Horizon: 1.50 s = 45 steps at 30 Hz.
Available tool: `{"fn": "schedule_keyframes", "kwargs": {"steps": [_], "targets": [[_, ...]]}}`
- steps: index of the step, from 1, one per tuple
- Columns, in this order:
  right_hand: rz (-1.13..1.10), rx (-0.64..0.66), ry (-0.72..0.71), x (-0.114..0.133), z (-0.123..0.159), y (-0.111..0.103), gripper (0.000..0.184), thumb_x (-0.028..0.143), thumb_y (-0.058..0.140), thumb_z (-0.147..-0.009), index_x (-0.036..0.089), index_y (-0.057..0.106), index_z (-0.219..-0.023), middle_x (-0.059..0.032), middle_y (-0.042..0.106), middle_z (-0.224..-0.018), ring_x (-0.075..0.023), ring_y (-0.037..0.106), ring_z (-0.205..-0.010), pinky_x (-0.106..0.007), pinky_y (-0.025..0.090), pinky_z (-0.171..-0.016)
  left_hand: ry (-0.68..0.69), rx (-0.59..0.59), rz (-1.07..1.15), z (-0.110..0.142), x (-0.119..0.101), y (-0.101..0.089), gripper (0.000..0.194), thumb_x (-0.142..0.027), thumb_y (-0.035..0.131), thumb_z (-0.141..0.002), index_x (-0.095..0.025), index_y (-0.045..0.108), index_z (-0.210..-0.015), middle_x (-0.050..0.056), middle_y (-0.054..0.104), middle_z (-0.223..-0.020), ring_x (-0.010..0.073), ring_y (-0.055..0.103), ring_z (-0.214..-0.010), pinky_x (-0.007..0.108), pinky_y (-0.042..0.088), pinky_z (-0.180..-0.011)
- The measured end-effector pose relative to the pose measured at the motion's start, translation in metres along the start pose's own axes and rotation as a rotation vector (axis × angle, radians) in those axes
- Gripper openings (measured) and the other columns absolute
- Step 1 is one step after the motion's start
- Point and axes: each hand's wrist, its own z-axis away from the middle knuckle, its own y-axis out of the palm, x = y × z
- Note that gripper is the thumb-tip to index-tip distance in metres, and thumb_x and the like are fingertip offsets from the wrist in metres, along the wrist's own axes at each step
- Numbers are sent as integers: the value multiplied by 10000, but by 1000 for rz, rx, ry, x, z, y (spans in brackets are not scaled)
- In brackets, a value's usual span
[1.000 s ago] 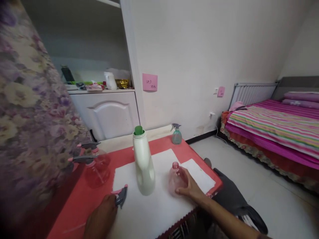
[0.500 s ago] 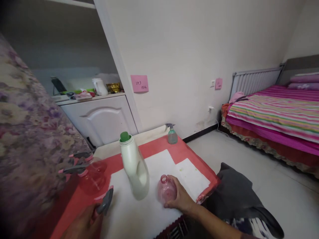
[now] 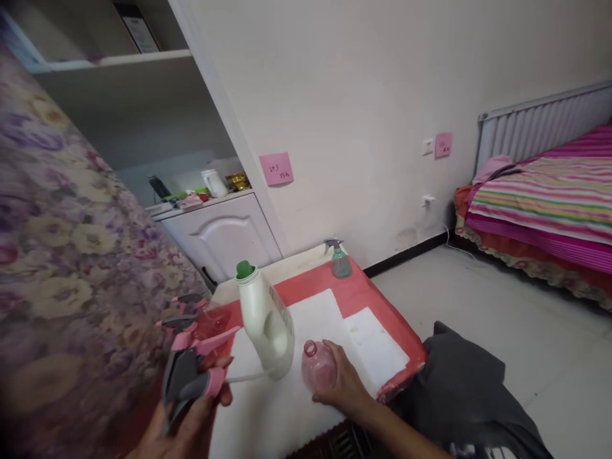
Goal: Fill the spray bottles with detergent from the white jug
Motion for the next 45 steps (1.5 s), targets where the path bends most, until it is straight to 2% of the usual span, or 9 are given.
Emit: {"fn": "schedule_keyframes", "kwargs": {"steps": [2,5,9,12,14,20,26,33,45], "targets": [[-7,3,0,5,0,-1,989,184,847,-466,296,391,-1337,-102,484,-1404,-348,425,-1335,-484,322,-1129,8,-24,-11,3,-11,22,462,-647,418,-820,-217,585,-843,72,660,-1210,272,568,-1157,330,492,-979],[-11,12,6,9,0,-1,995,176,847,-452,290,396,-1332,-107,490,-1387,-356,427,-1330,-492,327,-1121,87,45,-10,7,-24,43,415,-525,365,-898,-187,585,-998,76,647,-1212,245,571,-1159,326,475,-994],[-5,21,22,9,0,-1,1022,177,850,-444,279,380,-1346,-116,480,-1386,-364,437,-1320,-500,345,-1105,69,72,-84,10,-36,55,399,-504,412,-900,-186,604,-1043,52,683,-1100,241,588,-1114,287,503,-897],[2,15,16,7,-1,0,1017,169,853,-442,283,394,-1342,-111,489,-1371,-363,444,-1311,-494,352,-1102,48,105,-42,10,-42,60,393,-484,480,-889,-189,596,-1122,37,695,-984,222,626,-989,275,508,-826],[11,13,2,4,-1,2,1024,160,855,-440,270,392,-1347,-113,490,-1365,-355,449,-1307,-488,354,-1102,66,116,11,8,-42,65,393,-475,532,-875,-196,601,-1142,39,694,-996,216,630,-944,279,505,-817],[24,-6,-23,0,-1,3,1013,160,867,-455,223,384,-1344,-134,490,-1363,-338,465,-1293,-481,364,-1098,79,293,129,-8,-22,97,360,-446,665,-810,-207,638,-1078,57,702,-1049,232,635,-965,307,496,-865],[-22,1,-30,3,-1,0,1008,154,867,-452,202,389,-1338,-141,494,-1362,-331,470,-1286,-465,383,-1090,-30,235,217,-9,14,126,343,-431,678,-802,-208,631,-1058,55,691,-1087,222,620,-995,306,473,-898],[-35,-9,-25,10,0,-3,969,85,811,-462,222,392,-1324,-126,502,-1350,-327,473,-1286,-505,358,-1101,-64,204,219,-4,31,133,315,-439,698,-782,-201,644,-981,34,707,-952,214,632,-939,312,481,-880],[-59,-18,-42,8,1,-3,980,114,826,-465,230,394,-1337,-121,500,-1344,-330,491,-1269,-517,387,-1081,42,217,-19,-5,24,129,281,-472,636,-822,-222,630,-950,12,708,-886,208,644,-844,296,493,-787]]}}
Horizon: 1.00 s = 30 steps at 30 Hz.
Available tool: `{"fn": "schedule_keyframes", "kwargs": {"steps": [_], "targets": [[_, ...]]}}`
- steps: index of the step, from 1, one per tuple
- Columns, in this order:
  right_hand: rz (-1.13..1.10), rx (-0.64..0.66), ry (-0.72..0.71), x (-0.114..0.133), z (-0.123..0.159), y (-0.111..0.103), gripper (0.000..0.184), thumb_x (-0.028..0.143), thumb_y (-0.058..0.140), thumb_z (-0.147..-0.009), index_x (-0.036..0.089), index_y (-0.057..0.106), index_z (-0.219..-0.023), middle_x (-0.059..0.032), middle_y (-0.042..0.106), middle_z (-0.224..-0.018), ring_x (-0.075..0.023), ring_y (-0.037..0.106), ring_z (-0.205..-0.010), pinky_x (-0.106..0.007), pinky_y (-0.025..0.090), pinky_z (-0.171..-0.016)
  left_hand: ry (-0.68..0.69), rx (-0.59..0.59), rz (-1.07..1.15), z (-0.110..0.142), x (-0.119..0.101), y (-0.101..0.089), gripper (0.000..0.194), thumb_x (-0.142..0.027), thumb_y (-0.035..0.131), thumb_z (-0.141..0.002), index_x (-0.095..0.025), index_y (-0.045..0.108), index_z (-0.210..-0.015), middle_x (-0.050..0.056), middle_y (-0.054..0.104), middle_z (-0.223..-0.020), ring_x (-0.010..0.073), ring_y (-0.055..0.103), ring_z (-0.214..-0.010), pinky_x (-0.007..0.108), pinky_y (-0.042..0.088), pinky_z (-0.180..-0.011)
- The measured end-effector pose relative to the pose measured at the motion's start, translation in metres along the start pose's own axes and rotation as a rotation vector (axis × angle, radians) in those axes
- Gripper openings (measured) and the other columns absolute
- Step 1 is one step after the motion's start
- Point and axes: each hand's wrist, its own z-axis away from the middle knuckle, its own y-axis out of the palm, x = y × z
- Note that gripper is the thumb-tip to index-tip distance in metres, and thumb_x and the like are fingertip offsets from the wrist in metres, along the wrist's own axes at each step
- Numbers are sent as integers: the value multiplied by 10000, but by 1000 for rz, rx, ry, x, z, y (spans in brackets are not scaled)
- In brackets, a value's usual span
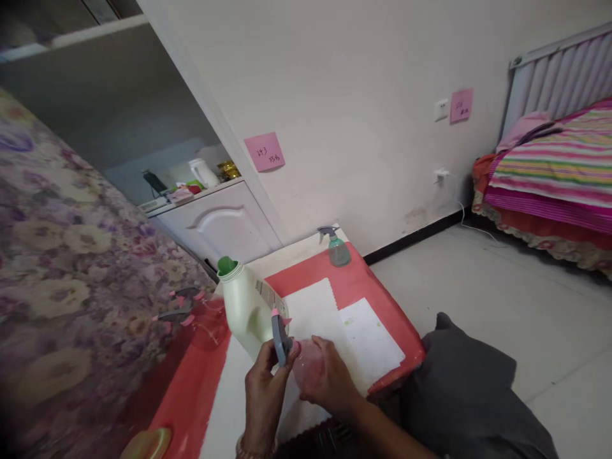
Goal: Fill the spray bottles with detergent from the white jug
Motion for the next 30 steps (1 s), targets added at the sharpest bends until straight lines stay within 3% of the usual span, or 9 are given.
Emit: {"fn": "schedule_keyframes", "kwargs": {"steps": [5,11,20,25,27,30], "targets": [[30,6,-21,-2,-1,0,995,145,852,-449,227,415,-1339,-119,508,-1333,-335,479,-1279,-512,371,-1092,5,19,-32,-3,1,0,308,-494,642,-808,-211,647,-929,21,715,-873,223,646,-845,298,496,-785],[-2,24,-58,-6,-2,-1,1022,208,888,-442,193,416,-1348,-145,504,-1339,-350,470,-1283,-521,356,-1100,11,112,6,-7,5,-3,351,-471,640,-822,-222,647,-1068,19,718,-986,222,636,-938,295,486,-848],[2,15,2,-1,0,1,961,94,798,-476,241,408,-1342,-101,499,-1343,-316,471,-1283,-494,380,-1088,-14,-109,121,2,15,13,293,-447,707,-750,-201,667,-906,39,717,-894,238,649,-877,337,510,-826],[-13,58,19,-5,0,-6,988,120,807,-466,198,400,-1363,-139,461,-1387,-331,439,-1309,-484,351,-1109,18,-134,184,2,17,19,259,-423,711,-754,-199,654,-870,35,706,-873,229,650,-874,348,507,-838],[-8,68,-27,3,-2,-16,917,190,809,-526,181,427,-1361,-149,453,-1391,-335,423,-1315,-495,332,-1116,28,-135,200,1,19,19,254,-413,709,-757,-197,657,-881,40,710,-887,232,654,-886,353,505,-845],[-22,45,-174,32,-11,-31,582,279,678,-760,223,513,-1315,-102,517,-1303,-267,517,-1197,-441,407,-1045,45,-118,207,2,22,20,255,-395,709,-759,-195,660,-909,48,713,-907,239,657,-897,357,503,-848]]}}
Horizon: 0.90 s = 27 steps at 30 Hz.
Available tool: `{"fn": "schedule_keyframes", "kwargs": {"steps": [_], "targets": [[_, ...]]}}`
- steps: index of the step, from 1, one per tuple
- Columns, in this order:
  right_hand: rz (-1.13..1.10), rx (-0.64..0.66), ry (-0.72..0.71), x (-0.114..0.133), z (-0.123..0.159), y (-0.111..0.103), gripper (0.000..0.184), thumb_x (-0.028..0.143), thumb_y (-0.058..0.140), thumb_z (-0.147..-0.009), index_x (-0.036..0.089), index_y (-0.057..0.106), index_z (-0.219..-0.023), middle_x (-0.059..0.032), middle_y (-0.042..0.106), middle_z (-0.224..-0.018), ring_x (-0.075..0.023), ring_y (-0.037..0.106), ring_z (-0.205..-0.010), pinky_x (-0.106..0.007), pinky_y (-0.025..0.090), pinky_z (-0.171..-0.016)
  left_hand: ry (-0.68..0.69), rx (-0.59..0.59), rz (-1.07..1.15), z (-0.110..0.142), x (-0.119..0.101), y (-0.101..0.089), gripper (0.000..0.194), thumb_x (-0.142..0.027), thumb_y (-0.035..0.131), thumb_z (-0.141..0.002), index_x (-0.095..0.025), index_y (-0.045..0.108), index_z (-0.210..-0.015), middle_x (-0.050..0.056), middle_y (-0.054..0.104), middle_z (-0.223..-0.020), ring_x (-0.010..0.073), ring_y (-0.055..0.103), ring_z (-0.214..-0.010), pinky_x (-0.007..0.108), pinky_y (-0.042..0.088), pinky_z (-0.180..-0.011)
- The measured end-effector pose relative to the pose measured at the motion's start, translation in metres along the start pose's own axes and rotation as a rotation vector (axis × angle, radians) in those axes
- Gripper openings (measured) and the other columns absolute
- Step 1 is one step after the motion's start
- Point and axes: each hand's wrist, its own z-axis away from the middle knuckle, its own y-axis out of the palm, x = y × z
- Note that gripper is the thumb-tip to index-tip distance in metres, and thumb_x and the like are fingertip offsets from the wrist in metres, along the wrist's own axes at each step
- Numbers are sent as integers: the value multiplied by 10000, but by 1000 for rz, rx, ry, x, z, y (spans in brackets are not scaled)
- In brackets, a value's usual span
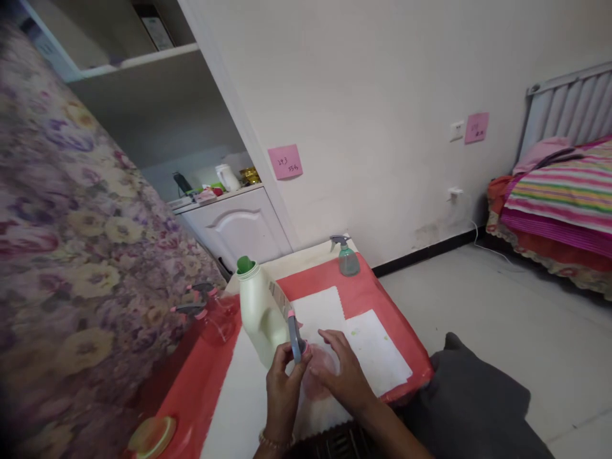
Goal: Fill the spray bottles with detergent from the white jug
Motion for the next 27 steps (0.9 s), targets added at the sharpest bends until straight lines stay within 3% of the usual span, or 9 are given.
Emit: {"fn": "schedule_keyframes", "kwargs": {"steps": [4,7,14,17,21,27], "targets": [[25,60,-68,37,-25,0,400,196,636,-769,238,650,-1167,-44,600,-1043,-195,580,-907,-345,488,-850,42,-3,-11,2,4,-2,220,-340,682,-776,-193,653,-937,48,705,-913,242,652,-897,360,503,-841],[37,101,-61,47,-36,8,342,149,639,-739,226,712,-1064,-25,609,-913,-182,572,-812,-311,483,-757,43,16,-30,2,4,-2,197,-314,644,-802,-194,642,-958,51,700,-934,239,650,-892,366,504,-837],[84,82,-95,38,-33,12,217,159,628,-777,237,734,-948,-31,633,-871,-214,584,-873,-321,463,-783,109,64,-75,2,-2,-10,185,-254,653,-783,-212,653,-963,51,678,-954,238,638,-934,363,503,-867],[94,50,-91,35,-33,15,197,150,621,-769,227,720,-920,-33,631,-868,-215,581,-867,-319,461,-779,69,108,-84,3,-7,-20,202,-305,629,-819,-215,662,-996,64,683,-990,239,640,-953,363,497,-885],[127,26,-103,32,-34,18,136,161,654,-746,216,691,-865,-24,629,-843,-209,564,-832,-312,446,-763,23,69,-64,-4,-22,-30,265,-386,540,-883,-206,658,-1037,74,681,-1017,232,629,-975,340,484,-882],[130,23,-116,30,-34,20,104,132,622,-747,206,650,-815,-17,605,-822,-201,548,-816,-304,424,-746,-94,166,-10,-29,-43,-25,316,-485,617,-814,-173,630,-765,3,619,-706,170,572,-681,261,453,-648]]}}
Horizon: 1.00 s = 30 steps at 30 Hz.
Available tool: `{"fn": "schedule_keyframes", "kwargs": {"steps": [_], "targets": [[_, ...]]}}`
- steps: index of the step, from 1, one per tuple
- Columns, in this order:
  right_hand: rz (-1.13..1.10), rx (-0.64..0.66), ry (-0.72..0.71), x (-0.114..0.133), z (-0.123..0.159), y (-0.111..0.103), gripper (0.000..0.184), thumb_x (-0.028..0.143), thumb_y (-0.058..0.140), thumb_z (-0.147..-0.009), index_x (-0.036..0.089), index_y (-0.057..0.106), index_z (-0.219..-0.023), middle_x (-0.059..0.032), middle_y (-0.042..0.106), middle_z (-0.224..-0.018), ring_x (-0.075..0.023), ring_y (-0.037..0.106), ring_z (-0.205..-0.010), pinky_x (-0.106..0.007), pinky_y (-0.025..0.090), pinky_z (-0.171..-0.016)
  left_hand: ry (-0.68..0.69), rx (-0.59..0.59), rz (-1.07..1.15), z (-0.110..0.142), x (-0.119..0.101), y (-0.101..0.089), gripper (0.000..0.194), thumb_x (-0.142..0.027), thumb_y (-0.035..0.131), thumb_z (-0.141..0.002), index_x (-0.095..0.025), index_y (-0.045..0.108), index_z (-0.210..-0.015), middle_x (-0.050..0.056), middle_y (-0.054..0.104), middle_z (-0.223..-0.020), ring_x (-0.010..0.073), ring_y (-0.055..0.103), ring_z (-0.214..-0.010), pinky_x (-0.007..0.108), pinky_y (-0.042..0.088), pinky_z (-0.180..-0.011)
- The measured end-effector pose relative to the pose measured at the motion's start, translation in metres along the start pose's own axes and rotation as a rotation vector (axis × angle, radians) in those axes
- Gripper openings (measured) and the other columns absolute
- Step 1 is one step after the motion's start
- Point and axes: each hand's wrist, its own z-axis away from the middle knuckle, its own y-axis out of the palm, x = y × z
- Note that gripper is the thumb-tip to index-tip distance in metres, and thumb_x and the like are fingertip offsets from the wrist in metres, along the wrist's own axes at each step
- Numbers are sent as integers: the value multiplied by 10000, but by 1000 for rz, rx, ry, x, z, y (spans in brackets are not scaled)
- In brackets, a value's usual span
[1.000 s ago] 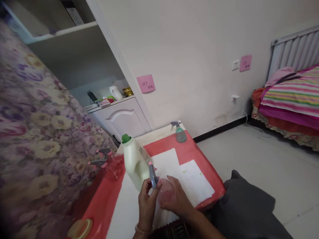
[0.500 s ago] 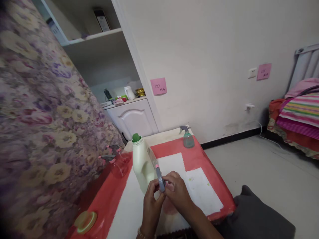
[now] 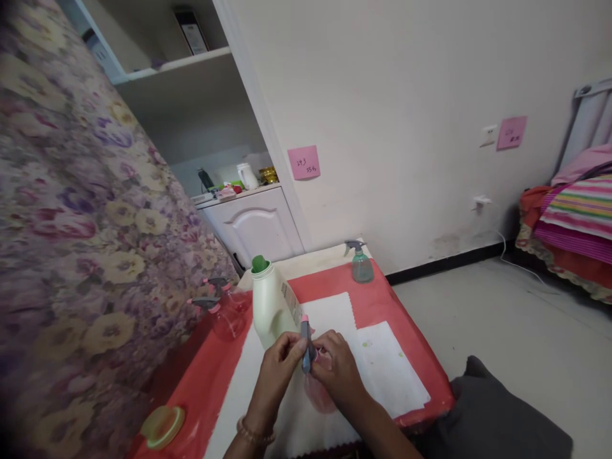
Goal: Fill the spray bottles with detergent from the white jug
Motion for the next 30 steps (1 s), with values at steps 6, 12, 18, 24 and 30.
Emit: {"fn": "schedule_keyframes", "kwargs": {"steps": [6,12,18,24,30], "targets": [[-18,11,49,3,-1,-4,95,143,644,-731,212,648,-797,-9,595,-807,-203,547,-811,-303,429,-747,-116,88,125,-7,2,4,393,-553,659,-747,-169,602,-684,-24,569,-621,135,506,-600,230,391,-589],[-109,162,12,8,-4,-16,194,118,592,-746,226,655,-894,-26,609,-929,-216,560,-934,-326,442,-839,-109,85,141,-7,4,6,358,-521,664,-752,-169,621,-702,-11,607,-659,147,538,-640,240,418,-616],[-77,-79,117,4,-1,0,191,222,707,-677,219,523,-729,14,537,-782,-195,536,-786,-296,441,-722,-127,92,179,-2,2,8,323,-483,664,-770,-172,600,-709,-13,618,-645,143,549,-617,233,412,-594],[-163,115,65,7,-1,-6,143,215,668,-734,216,619,-868,-22,590,-941,-218,566,-940,-328,454,-845,-103,56,170,-1,9,10,322,-480,661,-784,-173,588,-723,-25,580,-656,133,522,-634,227,411,-600],[-83,-86,80,3,0,1,157,216,682,-706,214,535,-760,-11,557,-862,-203,557,-847,-315,457,-783,-104,45,167,0,11,11,344,-495,674,-769,-166,584,-717,-24,561,-643,127,495,-610,221,391,-566]]}}
